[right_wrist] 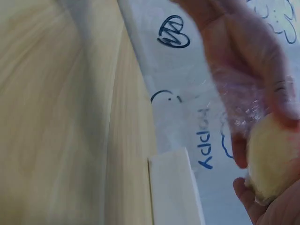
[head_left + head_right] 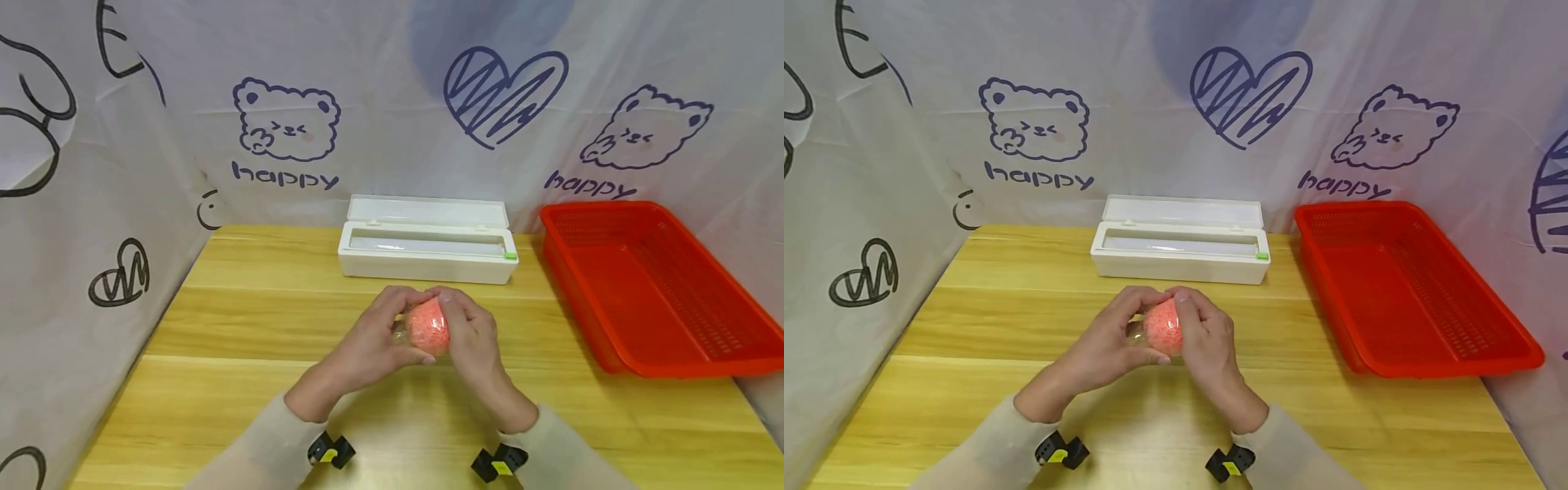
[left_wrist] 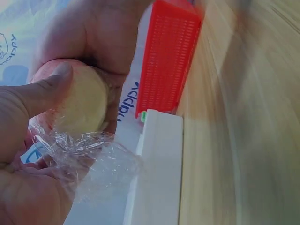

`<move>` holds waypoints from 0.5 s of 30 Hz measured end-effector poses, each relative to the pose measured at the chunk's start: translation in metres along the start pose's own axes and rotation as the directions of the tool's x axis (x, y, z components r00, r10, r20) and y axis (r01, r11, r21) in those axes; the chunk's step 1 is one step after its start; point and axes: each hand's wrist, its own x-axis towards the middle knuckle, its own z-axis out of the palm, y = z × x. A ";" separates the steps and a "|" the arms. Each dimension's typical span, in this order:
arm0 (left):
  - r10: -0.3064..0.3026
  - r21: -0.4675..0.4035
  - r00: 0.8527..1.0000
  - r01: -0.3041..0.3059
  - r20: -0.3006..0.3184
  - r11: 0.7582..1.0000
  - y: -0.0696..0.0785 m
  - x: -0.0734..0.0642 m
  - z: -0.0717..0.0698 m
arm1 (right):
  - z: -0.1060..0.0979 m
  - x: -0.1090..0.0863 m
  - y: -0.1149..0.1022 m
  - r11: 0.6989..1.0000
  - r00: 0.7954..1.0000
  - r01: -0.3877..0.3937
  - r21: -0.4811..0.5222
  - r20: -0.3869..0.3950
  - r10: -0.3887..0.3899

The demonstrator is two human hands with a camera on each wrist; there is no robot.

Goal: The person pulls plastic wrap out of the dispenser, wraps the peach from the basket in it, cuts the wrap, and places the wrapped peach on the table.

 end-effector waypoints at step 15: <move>-0.095 -0.201 0.994 0.082 -0.057 0.976 0.004 0.000 0.007 | 0.015 0.011 -0.007 0.525 0.949 -0.251 0.813 0.100 0.299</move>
